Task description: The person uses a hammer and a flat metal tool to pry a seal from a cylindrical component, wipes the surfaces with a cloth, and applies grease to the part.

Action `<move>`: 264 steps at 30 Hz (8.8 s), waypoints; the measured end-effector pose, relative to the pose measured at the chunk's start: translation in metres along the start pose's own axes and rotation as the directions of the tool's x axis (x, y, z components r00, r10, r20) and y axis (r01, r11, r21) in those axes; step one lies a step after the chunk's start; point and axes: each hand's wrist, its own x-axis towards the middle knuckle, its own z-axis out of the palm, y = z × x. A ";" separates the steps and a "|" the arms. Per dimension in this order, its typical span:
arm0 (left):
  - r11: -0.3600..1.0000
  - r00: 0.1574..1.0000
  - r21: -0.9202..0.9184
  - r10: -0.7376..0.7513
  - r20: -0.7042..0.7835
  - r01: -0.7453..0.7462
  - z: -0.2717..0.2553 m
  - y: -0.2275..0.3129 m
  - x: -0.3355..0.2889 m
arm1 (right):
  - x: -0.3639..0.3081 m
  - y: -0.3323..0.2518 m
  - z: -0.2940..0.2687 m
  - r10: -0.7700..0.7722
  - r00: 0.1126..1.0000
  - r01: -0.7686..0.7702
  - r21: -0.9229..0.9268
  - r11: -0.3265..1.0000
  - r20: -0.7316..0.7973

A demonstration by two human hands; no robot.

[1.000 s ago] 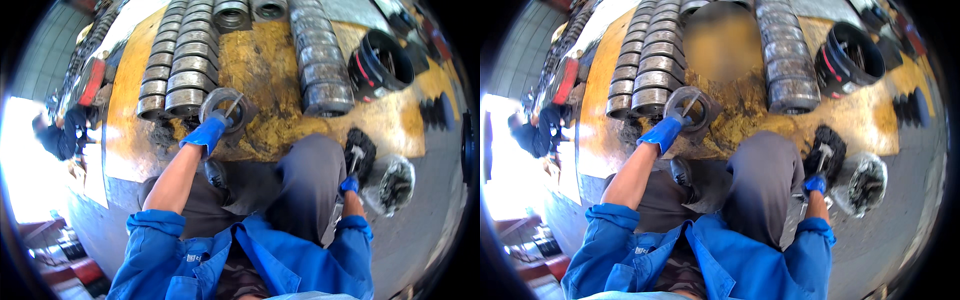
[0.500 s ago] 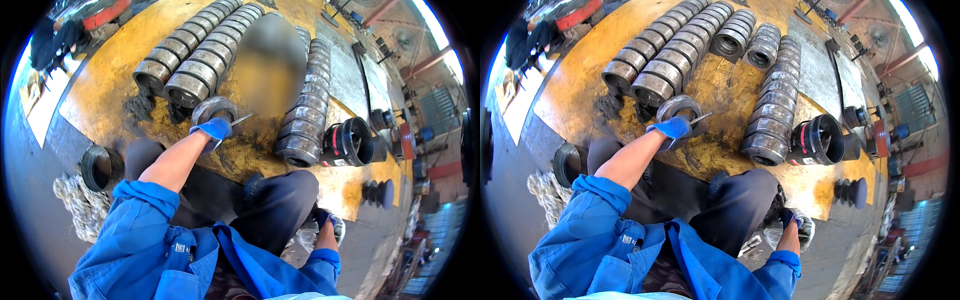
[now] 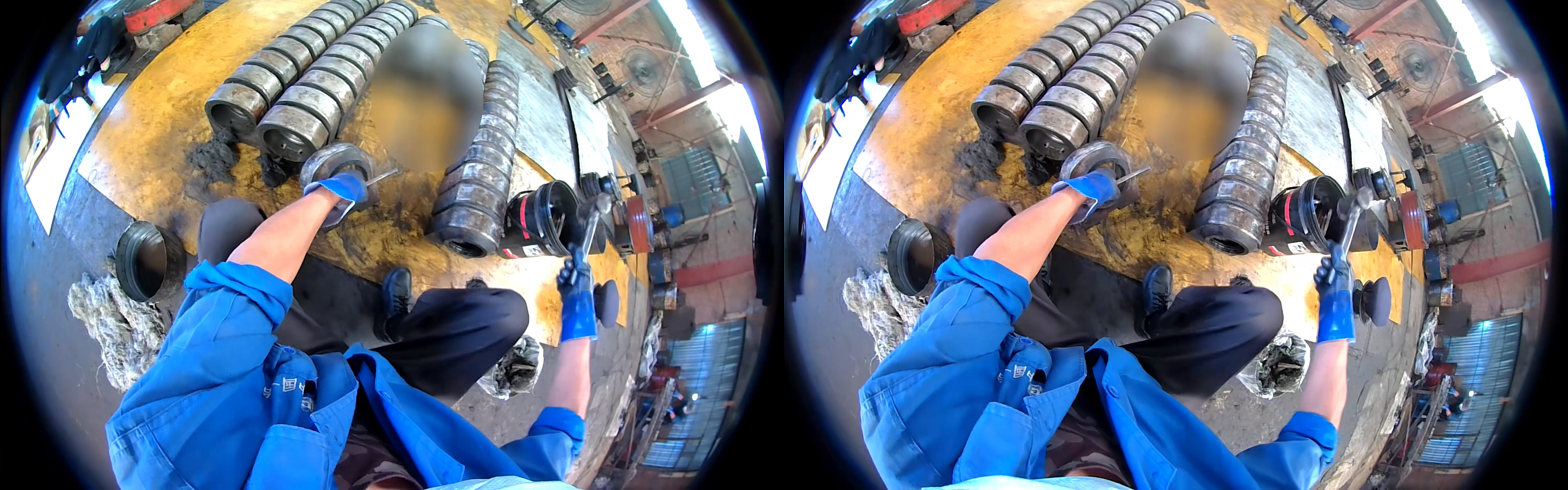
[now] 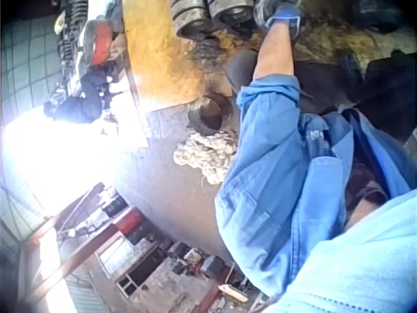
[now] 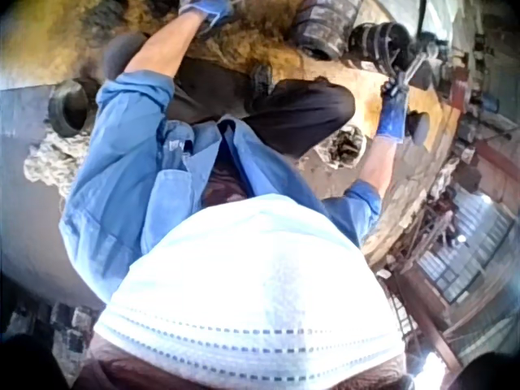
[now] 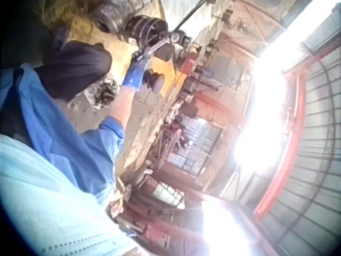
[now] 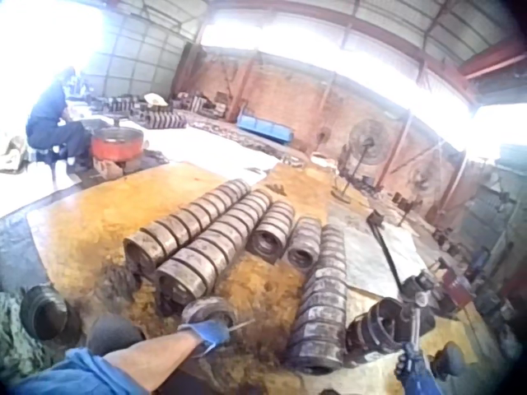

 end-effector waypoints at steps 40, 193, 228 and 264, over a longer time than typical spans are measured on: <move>0.867 0.972 -0.455 -0.236 -0.013 0.204 -0.037 0.016 -0.017 | -0.065 0.149 0.335 -0.306 0.912 0.397 -0.395 0.829 0.275; 0.980 0.993 0.199 -0.026 0.112 0.003 0.037 0.005 -0.004 | 0.096 0.239 -0.172 -0.215 0.961 -0.077 -0.911 0.406 -0.177; 0.267 0.856 -0.924 -0.505 0.108 0.274 -0.038 -0.152 -0.027 | -0.018 0.178 0.304 0.286 0.770 0.487 -0.815 0.314 0.570; 0.910 0.863 -0.085 -0.412 -0.291 0.406 0.011 -0.121 0.005 | -0.010 0.103 0.229 0.032 0.933 0.019 -0.139 0.990 0.359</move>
